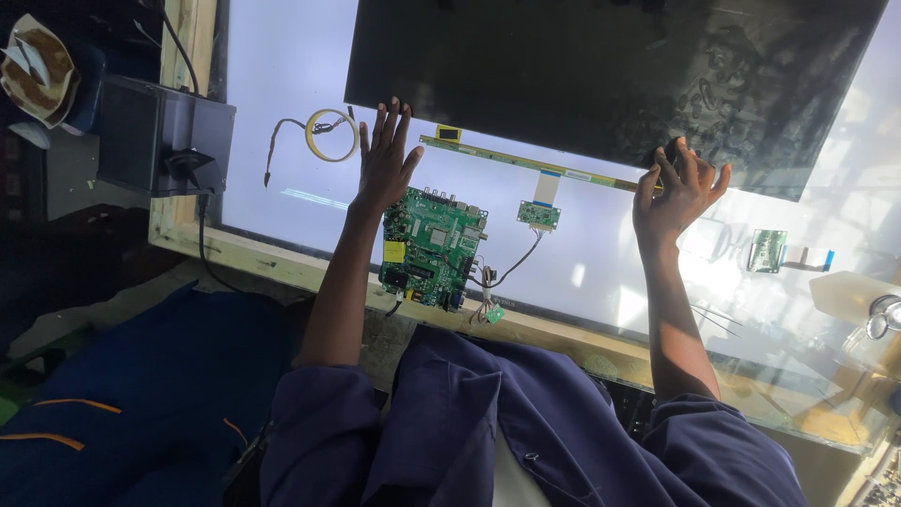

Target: Connecting ribbon cables between an LCD panel and a circuit board on a testing bench to verify display output.

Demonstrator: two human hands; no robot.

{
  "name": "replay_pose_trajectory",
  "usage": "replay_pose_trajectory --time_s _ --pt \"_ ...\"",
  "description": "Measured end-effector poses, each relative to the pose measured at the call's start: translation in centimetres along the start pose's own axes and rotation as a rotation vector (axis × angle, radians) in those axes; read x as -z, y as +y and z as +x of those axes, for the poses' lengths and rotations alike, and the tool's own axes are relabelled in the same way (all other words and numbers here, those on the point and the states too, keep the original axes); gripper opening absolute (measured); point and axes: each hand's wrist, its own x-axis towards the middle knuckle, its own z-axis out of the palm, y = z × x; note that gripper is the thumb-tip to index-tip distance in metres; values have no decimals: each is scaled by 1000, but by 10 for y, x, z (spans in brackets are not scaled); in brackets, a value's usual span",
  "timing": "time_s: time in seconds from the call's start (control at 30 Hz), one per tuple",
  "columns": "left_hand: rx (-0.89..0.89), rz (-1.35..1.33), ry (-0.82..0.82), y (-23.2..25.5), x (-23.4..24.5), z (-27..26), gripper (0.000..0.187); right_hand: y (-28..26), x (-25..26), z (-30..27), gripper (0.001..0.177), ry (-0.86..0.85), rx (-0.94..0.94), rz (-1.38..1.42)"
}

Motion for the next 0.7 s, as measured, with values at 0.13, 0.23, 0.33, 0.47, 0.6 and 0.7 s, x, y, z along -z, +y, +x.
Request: replay_pose_trajectory --time_s 0.13,0.23,0.33,0.47,0.6,0.7 --pt "-16 -2 16 -4 -5 1 63 -1 1 0 27 -4 -12 -17" --pt "-9 -11 5 -3 -2 1 64 -1 1 0 26 -7 -7 -20" --pt "-22 -15 7 -2 -2 1 63 -1 1 0 27 5 -13 -9" --pt "-28 -6 3 -2 -2 2 62 -2 1 1 26 7 -25 -16" --pt "-24 -4 -5 -2 -1 2 63 -3 0 1 26 18 -36 -15" --pt "-21 -5 -1 -2 -2 2 63 -3 1 1 27 12 -23 -5"
